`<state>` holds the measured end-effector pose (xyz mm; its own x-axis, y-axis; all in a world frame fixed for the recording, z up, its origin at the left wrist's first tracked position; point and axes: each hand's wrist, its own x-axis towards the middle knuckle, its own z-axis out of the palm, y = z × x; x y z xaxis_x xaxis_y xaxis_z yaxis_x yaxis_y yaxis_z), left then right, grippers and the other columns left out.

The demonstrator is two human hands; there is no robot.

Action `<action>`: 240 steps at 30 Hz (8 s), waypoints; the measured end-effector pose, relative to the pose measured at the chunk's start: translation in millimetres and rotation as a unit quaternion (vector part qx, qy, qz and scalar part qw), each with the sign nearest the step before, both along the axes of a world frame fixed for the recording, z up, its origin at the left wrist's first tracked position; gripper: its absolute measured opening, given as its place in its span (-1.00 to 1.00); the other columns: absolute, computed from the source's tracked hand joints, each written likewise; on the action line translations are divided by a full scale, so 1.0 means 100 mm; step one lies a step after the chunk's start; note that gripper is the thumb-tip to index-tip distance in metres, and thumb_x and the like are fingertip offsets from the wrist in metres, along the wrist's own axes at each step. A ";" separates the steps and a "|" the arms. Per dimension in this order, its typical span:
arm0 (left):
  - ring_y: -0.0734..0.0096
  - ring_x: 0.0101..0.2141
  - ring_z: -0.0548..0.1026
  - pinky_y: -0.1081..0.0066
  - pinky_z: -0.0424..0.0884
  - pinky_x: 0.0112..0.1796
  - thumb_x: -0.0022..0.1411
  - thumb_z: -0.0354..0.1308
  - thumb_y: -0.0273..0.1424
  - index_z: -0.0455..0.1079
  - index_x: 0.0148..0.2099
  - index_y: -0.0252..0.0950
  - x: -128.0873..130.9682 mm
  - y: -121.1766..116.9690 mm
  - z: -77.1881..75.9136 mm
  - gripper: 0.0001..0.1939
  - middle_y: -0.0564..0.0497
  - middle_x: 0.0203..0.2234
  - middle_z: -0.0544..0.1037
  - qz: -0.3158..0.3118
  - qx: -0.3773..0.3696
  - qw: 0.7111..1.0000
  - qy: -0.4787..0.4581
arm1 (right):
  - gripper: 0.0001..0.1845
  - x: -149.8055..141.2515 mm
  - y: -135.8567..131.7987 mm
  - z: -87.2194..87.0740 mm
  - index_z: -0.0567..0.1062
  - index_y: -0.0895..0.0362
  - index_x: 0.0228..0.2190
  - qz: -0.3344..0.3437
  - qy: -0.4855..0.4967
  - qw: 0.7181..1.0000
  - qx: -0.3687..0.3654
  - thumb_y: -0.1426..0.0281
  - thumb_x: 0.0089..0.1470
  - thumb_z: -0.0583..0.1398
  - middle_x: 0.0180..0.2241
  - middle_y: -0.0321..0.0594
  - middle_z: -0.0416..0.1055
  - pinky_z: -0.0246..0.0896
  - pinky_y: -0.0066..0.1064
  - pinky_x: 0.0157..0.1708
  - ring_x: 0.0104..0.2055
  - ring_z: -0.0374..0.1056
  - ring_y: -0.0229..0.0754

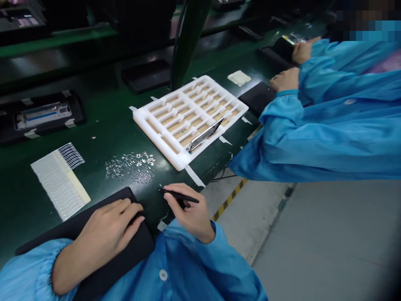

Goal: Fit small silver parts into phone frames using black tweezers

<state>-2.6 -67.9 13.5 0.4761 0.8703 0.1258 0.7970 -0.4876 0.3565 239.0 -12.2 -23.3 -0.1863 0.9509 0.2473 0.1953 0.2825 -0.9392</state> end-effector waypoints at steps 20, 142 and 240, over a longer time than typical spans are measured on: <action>0.24 -0.22 0.64 0.27 0.50 -0.25 0.60 -0.03 -0.27 0.45 0.09 -0.22 -0.01 -0.02 -0.01 -0.74 -0.02 -0.16 0.63 0.005 -0.007 1.000 0.010 | -0.82 -0.01 0.07 -0.02 0.68 0.06 -0.13 0.035 -0.019 0.999 0.036 0.49 0.31 0.28 -0.16 -0.11 0.66 0.57 -0.28 -0.12 -0.14 0.61 -0.08; 0.16 0.00 0.63 0.27 0.46 0.03 0.46 0.06 -0.49 0.62 0.09 -0.24 1.51 2.24 0.77 -0.66 -0.10 -0.03 0.71 0.033 0.097 0.994 -0.024 | -0.81 -0.18 0.27 -0.18 0.67 0.15 -0.24 -0.082 0.089 0.991 -0.050 0.30 0.20 0.31 -0.38 -0.14 0.63 0.44 -0.44 -0.53 -0.51 0.53 -0.20; 0.33 -0.25 0.65 0.39 0.51 -0.22 0.29 0.22 -0.29 0.66 -0.16 -0.11 -0.26 -0.06 0.22 -0.82 0.10 -0.23 0.72 0.261 -0.256 0.913 -0.181 | -0.91 -0.56 -0.12 0.32 0.68 0.07 -0.25 0.133 0.013 0.989 -0.060 0.44 0.23 0.33 -0.28 -0.18 0.68 0.59 -0.36 -0.35 -0.33 0.64 -0.12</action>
